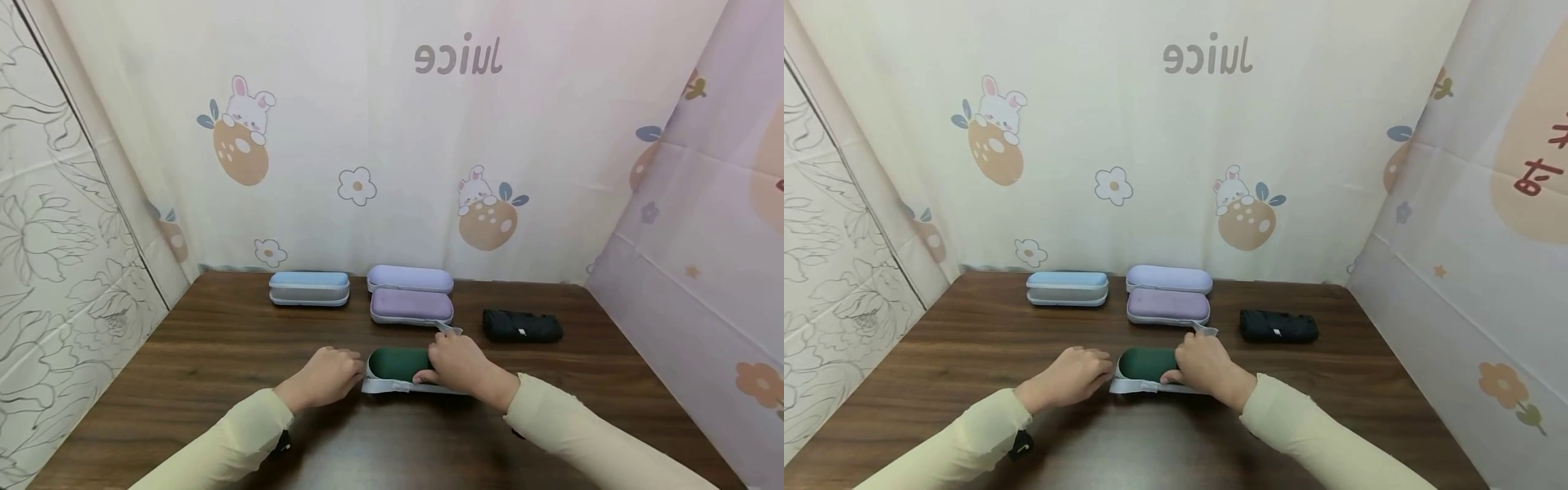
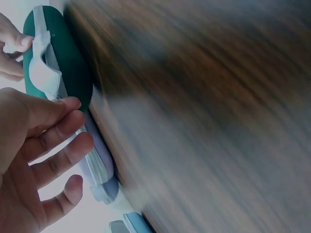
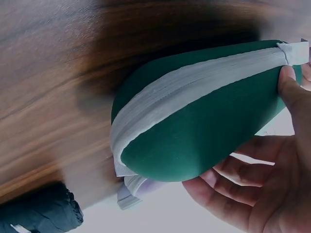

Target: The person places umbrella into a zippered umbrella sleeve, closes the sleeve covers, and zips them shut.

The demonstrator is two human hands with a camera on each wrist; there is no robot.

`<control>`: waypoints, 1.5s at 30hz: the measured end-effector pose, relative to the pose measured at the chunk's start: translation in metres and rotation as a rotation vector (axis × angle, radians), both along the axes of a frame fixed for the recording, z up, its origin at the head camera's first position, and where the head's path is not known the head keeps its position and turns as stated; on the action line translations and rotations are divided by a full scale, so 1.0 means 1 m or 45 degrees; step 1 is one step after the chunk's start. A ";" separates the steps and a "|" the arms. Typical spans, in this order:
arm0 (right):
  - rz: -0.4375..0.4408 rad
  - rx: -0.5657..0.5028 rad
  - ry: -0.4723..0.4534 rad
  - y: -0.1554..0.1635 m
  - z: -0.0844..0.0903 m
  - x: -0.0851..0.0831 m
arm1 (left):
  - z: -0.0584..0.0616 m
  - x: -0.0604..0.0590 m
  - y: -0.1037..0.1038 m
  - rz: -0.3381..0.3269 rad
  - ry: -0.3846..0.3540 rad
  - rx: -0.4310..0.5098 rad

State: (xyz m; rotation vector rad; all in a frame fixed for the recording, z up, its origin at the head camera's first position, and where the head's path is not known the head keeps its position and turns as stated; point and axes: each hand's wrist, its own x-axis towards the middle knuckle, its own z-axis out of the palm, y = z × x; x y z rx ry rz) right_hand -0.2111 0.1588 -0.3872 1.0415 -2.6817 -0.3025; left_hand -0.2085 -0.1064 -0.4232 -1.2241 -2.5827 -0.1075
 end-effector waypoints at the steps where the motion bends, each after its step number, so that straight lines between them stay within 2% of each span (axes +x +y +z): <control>1: -0.005 0.002 0.000 -0.001 0.000 0.000 | 0.001 0.001 0.001 -0.002 0.005 -0.003; 10: -0.051 0.011 -0.044 -0.005 0.003 0.004 | 0.001 0.015 0.013 -0.051 0.053 -0.020; 14: -0.069 0.019 -0.059 -0.007 0.004 0.006 | -0.001 0.020 0.020 -0.048 0.089 -0.033; 25: -0.063 0.004 -0.014 -0.005 0.001 0.005 | -0.004 0.026 0.035 0.007 0.219 -0.080; 29: -0.051 -0.028 -0.055 0.005 -0.001 0.005 | -0.004 0.024 0.030 0.008 0.202 -0.032; 31: -0.051 -0.046 -0.132 0.014 -0.001 0.005 | -0.005 0.020 0.024 0.013 0.162 0.017; 33: -0.074 -0.080 -0.251 0.026 0.000 0.006 | -0.005 0.014 0.018 0.037 0.083 0.080; 39: -0.229 -0.299 -0.620 0.065 0.002 0.009 | -0.006 -0.005 0.005 0.125 -0.259 0.259; 43: -0.252 -0.437 -0.758 0.083 -0.004 0.009 | -0.006 -0.011 0.006 0.072 -0.499 0.339; 45: -0.231 -0.492 -0.802 0.088 -0.008 0.009 | -0.006 -0.013 0.009 0.041 -0.582 0.362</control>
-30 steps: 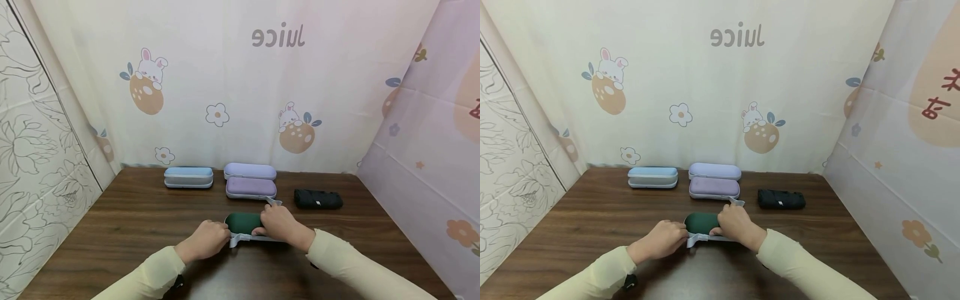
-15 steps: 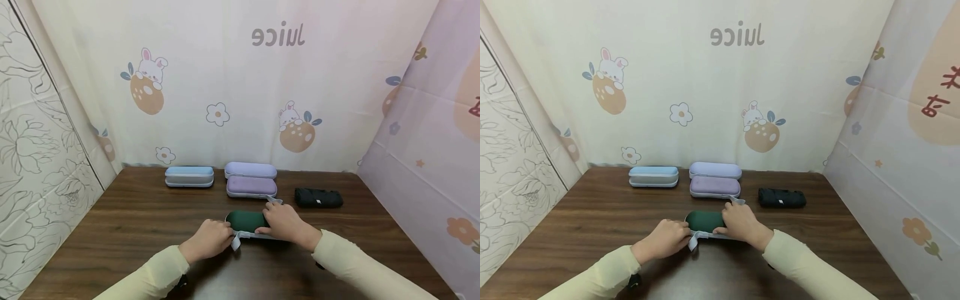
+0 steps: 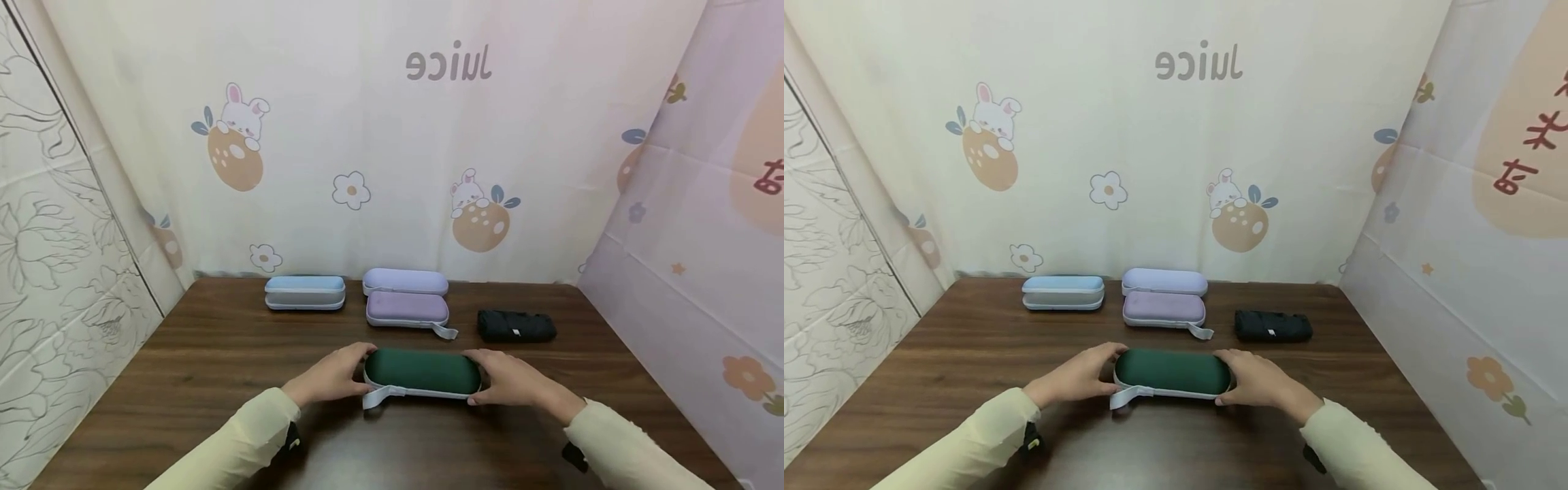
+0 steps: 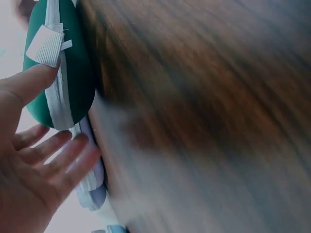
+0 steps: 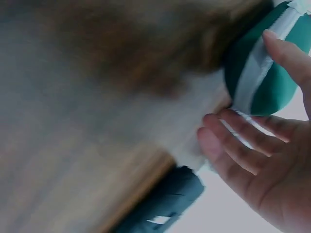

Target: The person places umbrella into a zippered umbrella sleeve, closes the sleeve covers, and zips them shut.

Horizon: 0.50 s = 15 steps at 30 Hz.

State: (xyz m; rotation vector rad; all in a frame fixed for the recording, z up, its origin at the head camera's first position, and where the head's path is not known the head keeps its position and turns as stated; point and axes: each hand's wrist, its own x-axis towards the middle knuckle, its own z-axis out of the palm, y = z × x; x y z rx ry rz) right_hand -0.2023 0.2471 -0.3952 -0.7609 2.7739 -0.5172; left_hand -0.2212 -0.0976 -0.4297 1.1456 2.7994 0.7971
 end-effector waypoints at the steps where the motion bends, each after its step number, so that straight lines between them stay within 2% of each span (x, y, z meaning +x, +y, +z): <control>1: 0.006 -0.027 -0.010 0.002 -0.002 0.000 | -0.001 0.000 0.001 -0.014 -0.025 0.014; 7: 0.060 -0.188 0.028 0.005 -0.011 -0.006 | -0.002 -0.001 0.005 -0.030 -0.057 0.088; 11: 0.089 -0.247 0.084 0.001 -0.010 -0.014 | -0.001 -0.004 0.003 -0.012 -0.030 0.119; 15: 0.072 -0.254 0.092 -0.003 -0.006 -0.027 | 0.002 -0.015 0.001 0.006 0.021 0.146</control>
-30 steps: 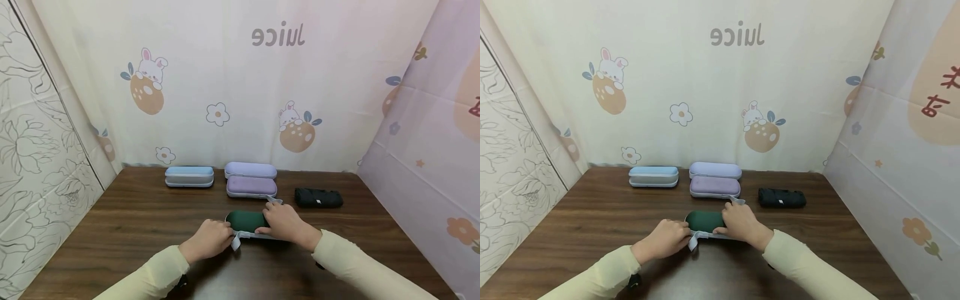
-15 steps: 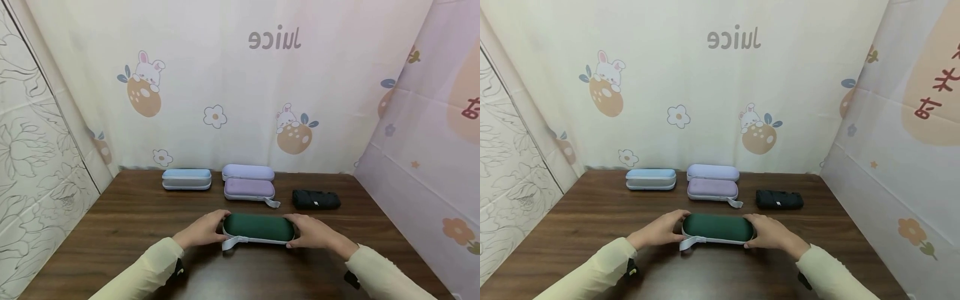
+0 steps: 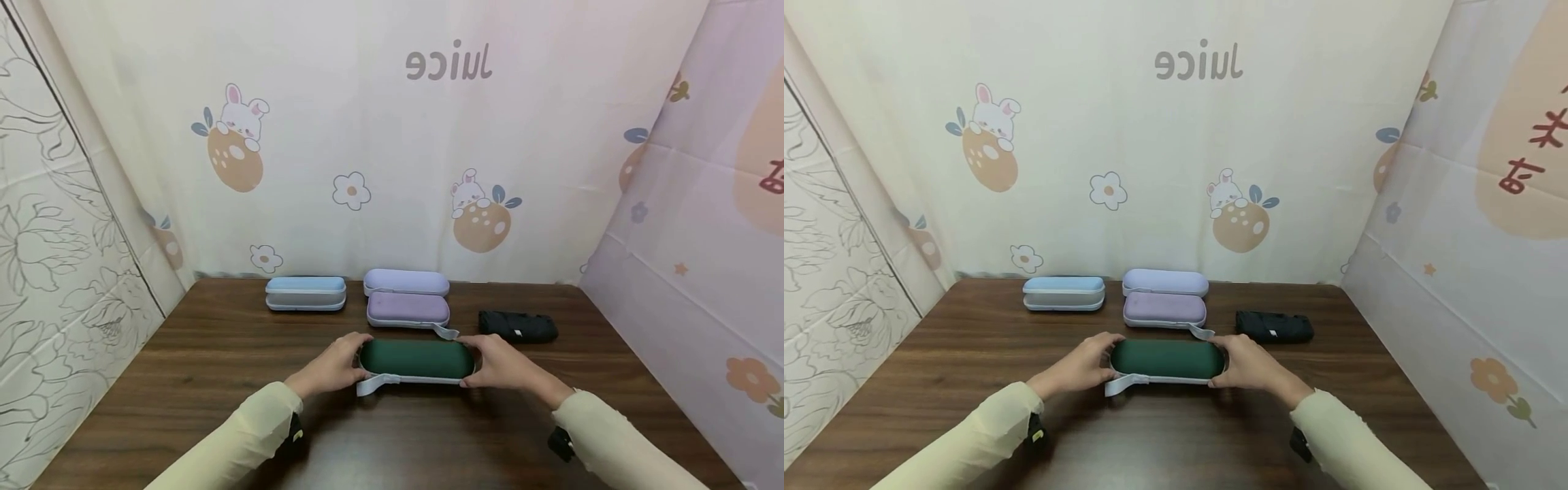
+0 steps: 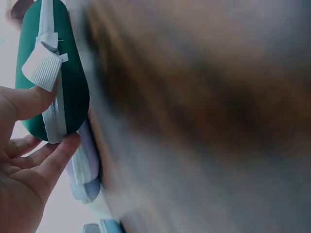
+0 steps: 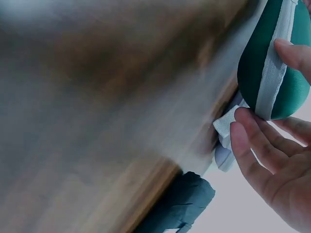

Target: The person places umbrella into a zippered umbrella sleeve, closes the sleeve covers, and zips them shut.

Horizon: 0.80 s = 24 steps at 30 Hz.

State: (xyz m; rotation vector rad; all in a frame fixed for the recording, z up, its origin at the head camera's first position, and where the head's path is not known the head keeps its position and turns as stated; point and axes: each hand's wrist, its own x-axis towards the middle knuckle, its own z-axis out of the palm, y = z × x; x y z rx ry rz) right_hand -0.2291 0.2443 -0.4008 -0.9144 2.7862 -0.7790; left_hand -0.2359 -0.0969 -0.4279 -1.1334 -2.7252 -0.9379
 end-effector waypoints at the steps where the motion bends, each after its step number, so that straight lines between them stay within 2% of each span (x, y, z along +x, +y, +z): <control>1: -0.004 -0.002 0.000 -0.001 0.001 -0.004 | 0.002 -0.003 -0.001 0.007 0.013 0.005; 6: -0.014 -0.010 0.015 -0.006 0.003 -0.021 | 0.007 -0.021 -0.001 0.038 0.015 0.023; 12: -0.022 -0.013 -0.020 -0.008 -0.002 -0.036 | 0.006 -0.035 0.001 0.073 -0.034 0.016; 18: -0.031 -0.001 -0.031 -0.007 -0.005 -0.045 | -0.001 -0.042 0.005 0.104 -0.067 0.008; 24: -0.037 0.015 -0.062 -0.006 -0.007 -0.049 | -0.005 -0.043 0.006 0.121 -0.107 -0.005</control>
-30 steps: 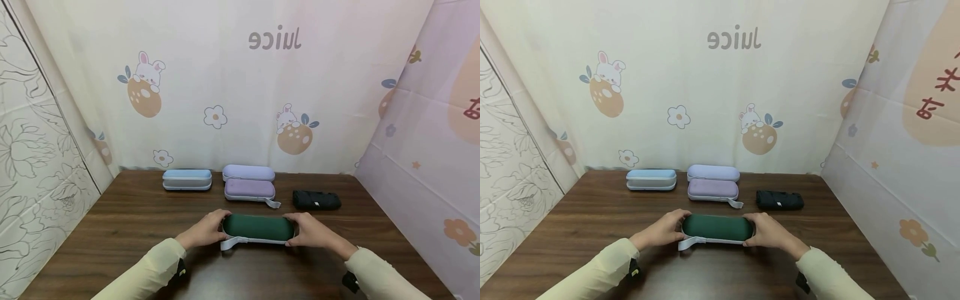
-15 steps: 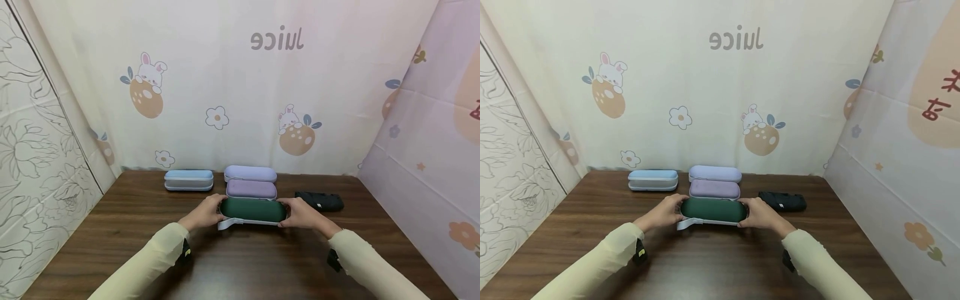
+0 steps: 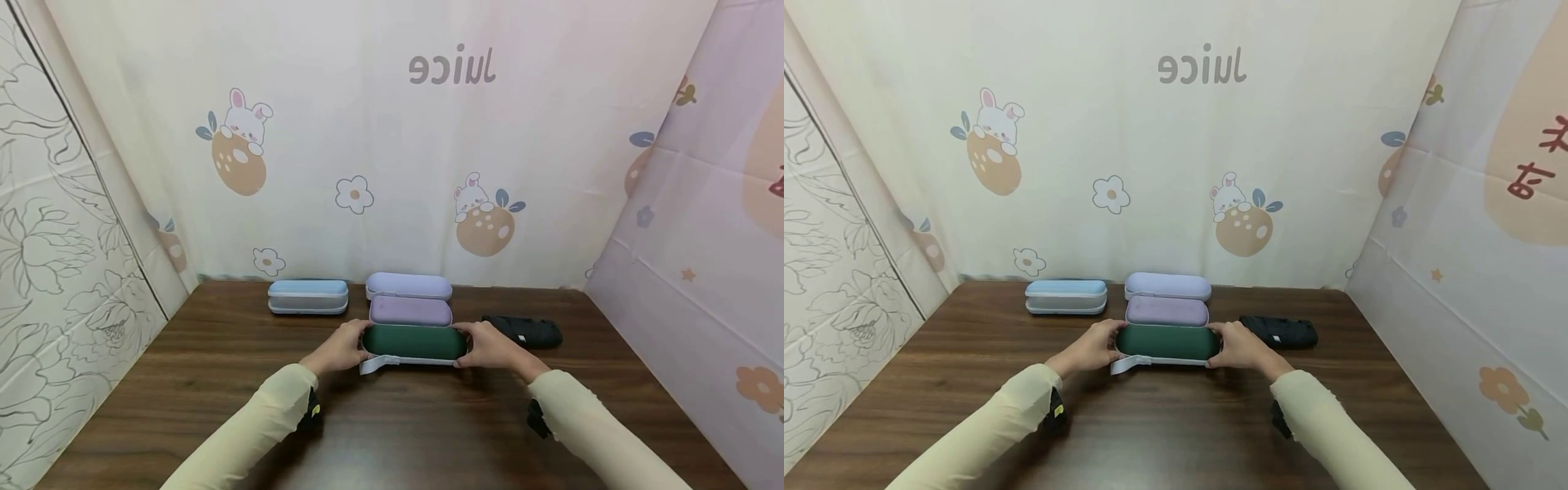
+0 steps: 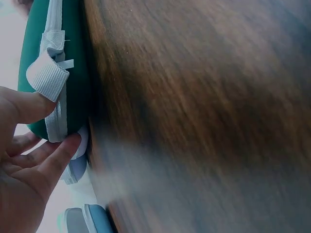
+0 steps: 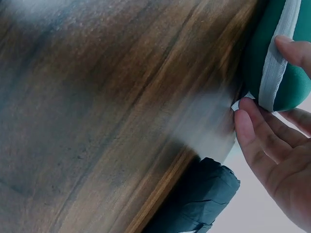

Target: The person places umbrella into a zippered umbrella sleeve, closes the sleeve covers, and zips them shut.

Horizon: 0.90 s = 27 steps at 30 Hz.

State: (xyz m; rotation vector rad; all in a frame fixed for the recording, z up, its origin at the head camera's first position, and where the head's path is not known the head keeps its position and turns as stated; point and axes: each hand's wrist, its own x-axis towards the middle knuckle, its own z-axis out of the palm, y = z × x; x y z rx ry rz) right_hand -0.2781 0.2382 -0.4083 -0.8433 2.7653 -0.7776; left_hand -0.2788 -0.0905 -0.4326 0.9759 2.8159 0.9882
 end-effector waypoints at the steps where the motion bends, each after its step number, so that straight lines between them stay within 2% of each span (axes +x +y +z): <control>1: -0.002 -0.001 -0.006 0.000 0.000 0.000 | 0.000 0.000 0.000 0.002 -0.006 0.000; 5: -0.010 0.004 -0.028 0.000 0.001 0.000 | 0.004 0.000 0.001 -0.003 -0.031 -0.008; 9: -0.022 0.042 -0.056 0.001 0.005 0.001 | 0.007 -0.001 -0.001 -0.045 -0.058 -0.020; 14: -0.050 0.101 -0.031 0.012 0.017 0.005 | 0.014 -0.004 -0.016 -0.097 -0.032 -0.020; 17: -0.077 0.133 0.021 0.026 0.025 0.005 | 0.025 -0.010 -0.032 -0.060 0.030 -0.055; 23: -0.084 0.247 0.147 0.058 0.036 0.001 | 0.053 -0.028 -0.073 0.077 0.096 -0.273; 27: -0.085 0.335 0.126 0.072 0.035 0.003 | 0.066 -0.038 -0.100 0.154 0.108 -0.382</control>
